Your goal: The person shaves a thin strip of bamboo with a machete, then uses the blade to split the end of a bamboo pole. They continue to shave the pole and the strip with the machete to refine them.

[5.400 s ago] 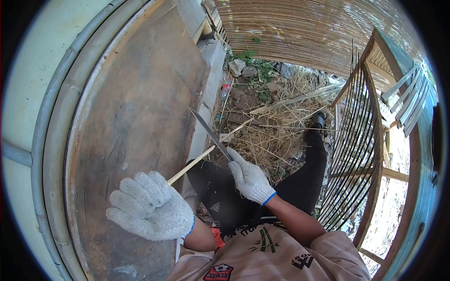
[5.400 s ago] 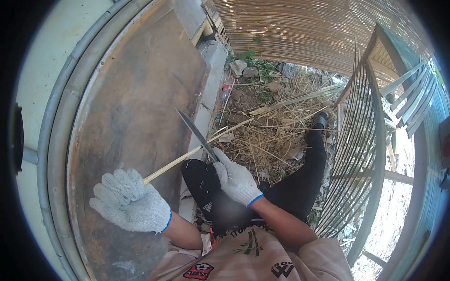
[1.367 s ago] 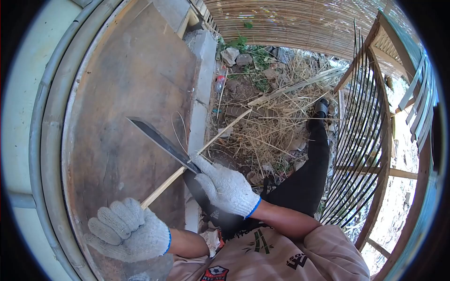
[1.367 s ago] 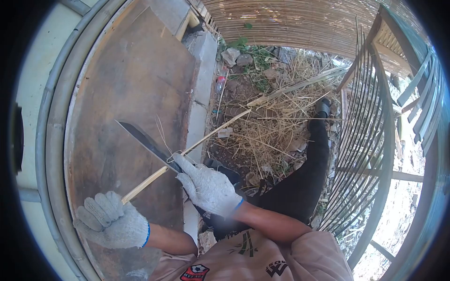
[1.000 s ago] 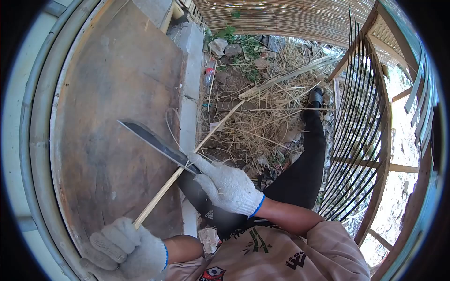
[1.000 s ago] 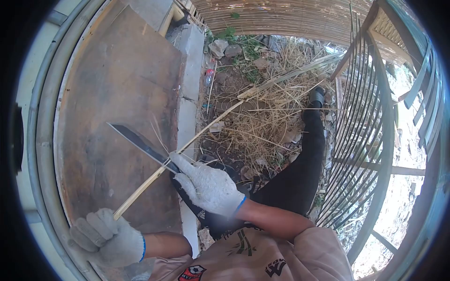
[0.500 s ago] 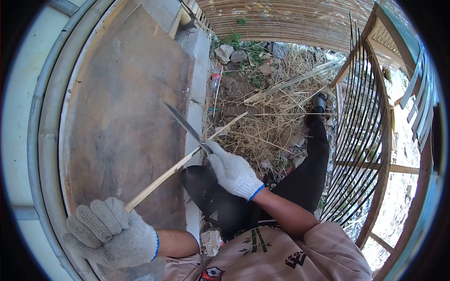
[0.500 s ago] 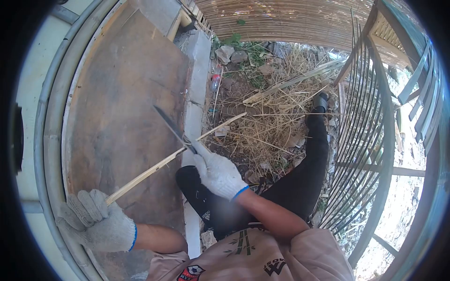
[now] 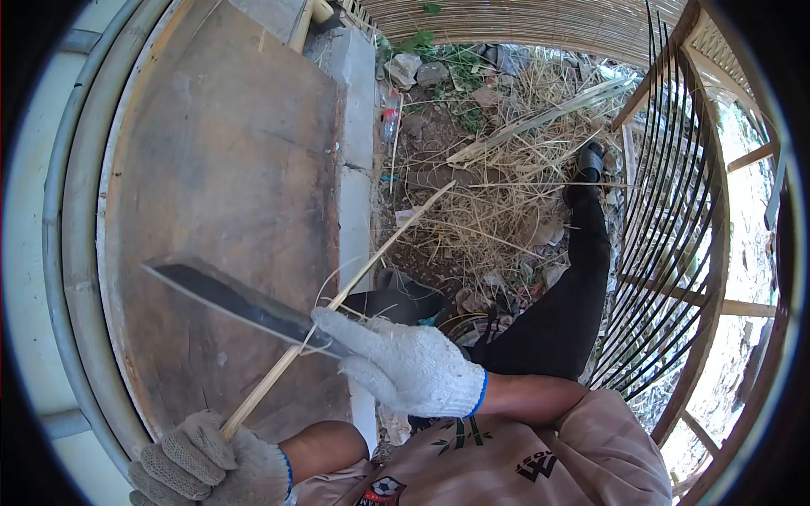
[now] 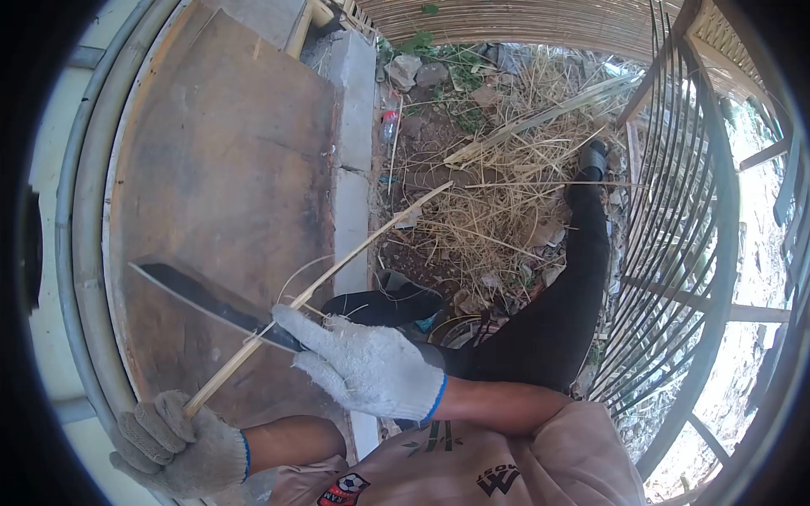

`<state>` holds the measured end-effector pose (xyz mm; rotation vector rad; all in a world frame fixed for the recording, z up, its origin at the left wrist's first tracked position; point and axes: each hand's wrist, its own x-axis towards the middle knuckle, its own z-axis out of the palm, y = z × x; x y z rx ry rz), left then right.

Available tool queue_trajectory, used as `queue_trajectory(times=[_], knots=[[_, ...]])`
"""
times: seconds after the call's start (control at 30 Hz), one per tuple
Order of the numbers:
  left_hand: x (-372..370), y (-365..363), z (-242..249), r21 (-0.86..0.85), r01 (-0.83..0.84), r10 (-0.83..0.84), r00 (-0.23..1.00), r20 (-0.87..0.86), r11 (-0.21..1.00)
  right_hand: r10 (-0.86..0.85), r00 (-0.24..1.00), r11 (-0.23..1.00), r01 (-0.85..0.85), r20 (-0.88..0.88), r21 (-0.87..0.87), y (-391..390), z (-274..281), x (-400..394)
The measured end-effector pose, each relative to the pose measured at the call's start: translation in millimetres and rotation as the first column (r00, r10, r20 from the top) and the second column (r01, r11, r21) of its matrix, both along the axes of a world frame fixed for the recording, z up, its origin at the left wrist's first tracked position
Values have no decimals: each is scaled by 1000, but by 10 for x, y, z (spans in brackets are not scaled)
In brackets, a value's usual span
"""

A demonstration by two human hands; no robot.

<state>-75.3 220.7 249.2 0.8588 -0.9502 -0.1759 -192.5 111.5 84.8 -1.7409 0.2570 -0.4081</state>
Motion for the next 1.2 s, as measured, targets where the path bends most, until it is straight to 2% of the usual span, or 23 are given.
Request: queue_trajectory(times=[0.03, 0.07, 0.1, 0.17, 0.2, 0.27, 0.4, 0.5, 0.57, 0.8, 0.9, 1.03, 1.1, 1.17, 1.2], knots=[[30, 42, -4, 16, 55, -56, 998, 23, 998, -41, 998, 999, 42, -39, 13, -25, -32, 16], [51, 61, -18, 32, 112, -113, 993, 41, 993, -116, 993, 993, 116, -2, 4, -10, -237, 87], [34, 26, -26, 34, 113, -114, 993, 34, 993, -162, 987, 984, 161, 4, 76, -70, -327, 116], [-26, -43, -28, -40, 82, -83, 996, -22, 996, -107, 994, 991, 107, -8, 78, -134, -490, 143], [-23, -41, -43, -35, 78, -79, 996, -30, 996, -103, 995, 991, 104, -15, 82, -147, -497, 143], [19, -21, -23, -23, 66, -66, 998, -19, 998, -95, 991, 995, 92, -96, -28, -139, -470, 169], [177, 85, 16, -21, 57, -57, 998, -37, 998, -126, 988, 992, 125, -90, -7, -121, -464, 187], [195, 102, 5, -33, 48, -48, 999, -23, 998, -118, 979, 993, 118, -164, -13, -146, -594, 201], [218, 119, -1, -8, 38, -39, 999, -19, 999, -175, 972, 984, 175, -154, -15, -176, -712, 210], [249, 139, 21, 5, 84, -84, 996, -18, 996, -159, 967, 987, 152, -198, -49, -192, -737, 151], [220, 73, 34, 45, 28, -28, 1000, 11, 999, -156, 958, 987, 140, -242, -85, -228, -745, 131], [248, 70, 46, 7, 3, -3, 1000, -10, 1000, -188, 936, 982, 183, -299, -44, -340, -1152, 113], [285, 87, 45, 6, -4, 4, 1000, -20, 1000, -224, 896, 973, 225, -383, -41, -407, -1454, 98], [306, 85, 45, -14, 118, -118, 992, -54, 993, -235, 886, 970, 243, -399, -30, -457, -1717, 84], [314, 86, 44, -13, 121, -122, 991, -55, 993, -252, 879, 965, 259, -405, -38, -501, -1765, 85]])
